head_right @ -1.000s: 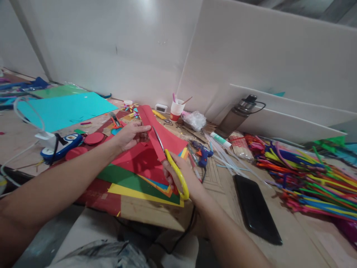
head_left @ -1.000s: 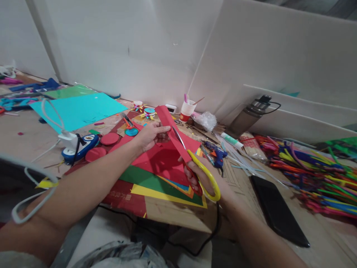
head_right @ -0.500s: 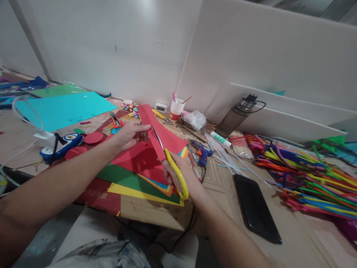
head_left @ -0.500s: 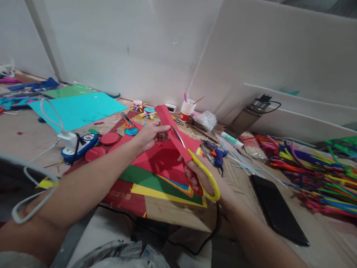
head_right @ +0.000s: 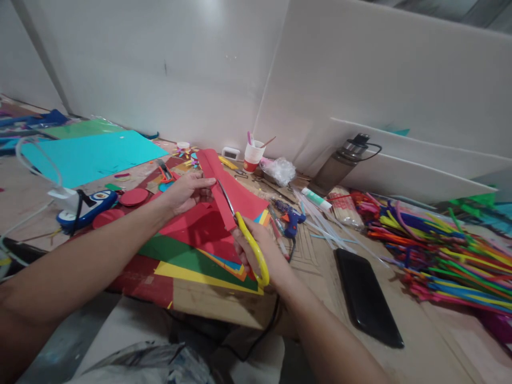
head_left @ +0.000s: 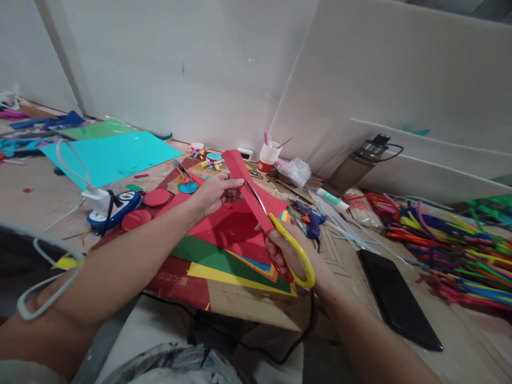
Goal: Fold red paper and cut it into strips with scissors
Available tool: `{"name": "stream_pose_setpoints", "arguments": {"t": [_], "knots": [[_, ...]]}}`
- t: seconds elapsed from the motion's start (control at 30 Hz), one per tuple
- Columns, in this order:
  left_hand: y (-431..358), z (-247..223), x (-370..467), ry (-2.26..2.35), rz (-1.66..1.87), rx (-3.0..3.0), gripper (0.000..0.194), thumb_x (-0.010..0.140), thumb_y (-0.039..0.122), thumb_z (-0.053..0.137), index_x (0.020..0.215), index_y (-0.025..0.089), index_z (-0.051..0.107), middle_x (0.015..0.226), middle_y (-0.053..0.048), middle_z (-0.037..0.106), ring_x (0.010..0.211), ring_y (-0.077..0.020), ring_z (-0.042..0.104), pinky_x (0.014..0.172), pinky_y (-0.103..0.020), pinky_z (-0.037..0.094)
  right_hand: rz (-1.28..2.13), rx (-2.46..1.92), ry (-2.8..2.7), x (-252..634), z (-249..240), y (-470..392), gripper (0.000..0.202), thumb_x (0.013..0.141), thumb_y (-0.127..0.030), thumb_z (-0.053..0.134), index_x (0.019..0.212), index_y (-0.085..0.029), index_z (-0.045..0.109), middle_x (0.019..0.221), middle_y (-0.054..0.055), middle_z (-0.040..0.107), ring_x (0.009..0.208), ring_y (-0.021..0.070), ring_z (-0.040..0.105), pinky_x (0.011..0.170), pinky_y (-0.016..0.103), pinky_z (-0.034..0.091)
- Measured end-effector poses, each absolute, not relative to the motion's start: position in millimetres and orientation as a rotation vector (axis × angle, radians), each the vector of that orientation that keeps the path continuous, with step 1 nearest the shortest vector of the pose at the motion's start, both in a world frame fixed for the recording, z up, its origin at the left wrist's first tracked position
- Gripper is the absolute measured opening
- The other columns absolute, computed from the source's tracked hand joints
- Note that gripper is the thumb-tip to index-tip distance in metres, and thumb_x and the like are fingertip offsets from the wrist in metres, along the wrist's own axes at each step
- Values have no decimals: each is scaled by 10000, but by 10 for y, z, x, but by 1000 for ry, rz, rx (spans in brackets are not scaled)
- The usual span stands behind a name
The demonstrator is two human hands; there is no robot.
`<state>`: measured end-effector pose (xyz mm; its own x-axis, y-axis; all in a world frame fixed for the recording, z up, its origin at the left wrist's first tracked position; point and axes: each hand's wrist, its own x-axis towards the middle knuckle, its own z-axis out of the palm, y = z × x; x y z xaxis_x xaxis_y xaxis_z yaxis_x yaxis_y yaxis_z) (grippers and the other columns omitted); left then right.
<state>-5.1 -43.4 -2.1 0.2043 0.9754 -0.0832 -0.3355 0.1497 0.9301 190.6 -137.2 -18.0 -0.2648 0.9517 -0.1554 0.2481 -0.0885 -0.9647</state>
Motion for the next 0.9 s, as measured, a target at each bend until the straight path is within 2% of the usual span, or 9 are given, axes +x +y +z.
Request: {"name": "stream_pose_setpoints", "arguments": {"t": [0.33,0.47,0.63,0.73,0.9], "knots": [[-352,-106,-105,779,1201,939,98,762,191,685,781,121,619,642,-39,677,517,-126,644,550,-235,538,1393,-1333,-1574,1920,-191,-1353,355,818,-513,511,981,-200,547,538,-96,448,319,45,374,299,150,318],[-341,-114,-102,770,1192,953,108,744,185,705,787,113,638,657,-50,686,525,-121,644,561,-230,539,1397,-1303,-1641,1965,-248,-1305,311,790,-464,556,954,-200,537,566,-85,485,340,54,414,312,163,359],[-363,-96,-86,778,1172,955,137,722,202,734,761,113,637,659,-49,690,504,-118,633,533,-226,523,1384,-1315,-1714,2004,-306,-1264,281,788,-365,530,1022,-212,543,591,-78,506,389,72,464,343,175,402],[-377,-91,-79,772,1163,963,129,726,195,727,764,108,639,658,-48,690,504,-120,634,528,-228,521,1387,-1341,-1710,1996,-296,-1262,283,777,-328,489,1029,-214,548,588,-80,499,369,66,450,335,168,379],[-385,-86,-79,770,1155,968,115,746,194,711,767,108,637,641,-45,685,509,-121,633,535,-233,523,1405,-1323,-1654,1976,-282,-1272,327,766,-350,451,1045,-211,552,573,-84,480,342,67,416,308,173,354]]}}
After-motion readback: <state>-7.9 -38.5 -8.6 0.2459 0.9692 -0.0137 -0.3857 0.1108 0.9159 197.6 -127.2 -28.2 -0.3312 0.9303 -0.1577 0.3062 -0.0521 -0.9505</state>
